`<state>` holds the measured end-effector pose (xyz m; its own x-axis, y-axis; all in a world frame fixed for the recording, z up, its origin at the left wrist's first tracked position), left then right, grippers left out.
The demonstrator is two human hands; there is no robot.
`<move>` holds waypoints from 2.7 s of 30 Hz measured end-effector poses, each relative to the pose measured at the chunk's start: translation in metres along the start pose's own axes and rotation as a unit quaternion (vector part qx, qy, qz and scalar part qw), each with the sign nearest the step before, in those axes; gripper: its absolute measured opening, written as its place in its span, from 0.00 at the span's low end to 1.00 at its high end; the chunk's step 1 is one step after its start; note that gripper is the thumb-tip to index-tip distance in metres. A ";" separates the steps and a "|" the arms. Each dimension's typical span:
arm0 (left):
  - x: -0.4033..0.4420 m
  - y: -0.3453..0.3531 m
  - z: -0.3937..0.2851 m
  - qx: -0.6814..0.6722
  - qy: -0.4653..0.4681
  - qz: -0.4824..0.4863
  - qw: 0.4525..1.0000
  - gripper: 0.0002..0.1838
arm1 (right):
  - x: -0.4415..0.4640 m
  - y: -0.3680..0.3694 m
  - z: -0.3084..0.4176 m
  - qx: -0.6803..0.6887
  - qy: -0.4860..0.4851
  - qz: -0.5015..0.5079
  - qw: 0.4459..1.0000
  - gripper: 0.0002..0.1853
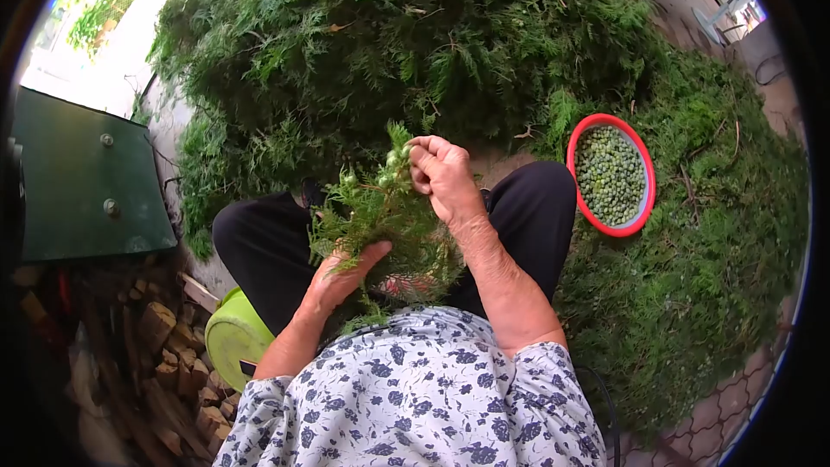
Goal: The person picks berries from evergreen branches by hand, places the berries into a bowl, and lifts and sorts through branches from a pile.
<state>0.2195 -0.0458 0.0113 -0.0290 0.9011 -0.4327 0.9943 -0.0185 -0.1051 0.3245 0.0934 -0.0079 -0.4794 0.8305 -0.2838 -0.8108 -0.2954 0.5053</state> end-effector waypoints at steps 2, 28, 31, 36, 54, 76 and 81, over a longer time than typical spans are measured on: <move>-0.002 -0.001 0.000 0.005 -0.003 -0.006 1.000 0.20 | 0.002 -0.004 0.003 0.084 -0.002 0.002 0.996 0.06; 0.008 -0.012 -0.003 0.120 0.123 -0.055 0.984 0.14 | -0.021 0.022 0.008 -0.014 -0.007 -0.007 1.000 0.09; 0.006 -0.011 -0.008 0.078 0.128 -0.055 0.987 0.13 | -0.026 0.032 0.028 -0.276 -0.150 -0.095 0.945 0.08; 0.009 -0.012 0.013 0.191 0.088 -0.027 0.977 0.16 | -0.023 0.032 0.030 -0.368 -0.164 -0.111 0.909 0.07; 0.008 -0.016 -0.008 0.075 0.144 -0.076 0.984 0.09 | -0.028 0.033 0.007 -0.035 -0.012 0.025 0.999 0.08; 0.017 -0.021 -0.006 -0.523 0.131 -0.029 0.842 0.12 | -0.043 0.049 0.003 -0.476 -0.117 0.045 0.871 0.10; 0.019 -0.038 -0.011 -0.168 0.056 -0.138 0.975 0.11 | -0.047 0.056 0.005 -0.463 -0.079 0.060 0.881 0.09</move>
<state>0.1823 -0.0236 0.0170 -0.3070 0.8938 -0.3270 0.9285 0.3567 0.1034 0.3031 0.0399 0.0376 -0.5870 0.8006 -0.1203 -0.7186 -0.5836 -0.3782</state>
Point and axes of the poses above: each hand's wrist, its own x-axis towards the middle knuckle, its own y-axis out of the palm, z = x × y, the point moved 9 cm from there along x, towards the middle knuckle, and after that the axes turned 6 degrees about -x, right-handed, at the moved point
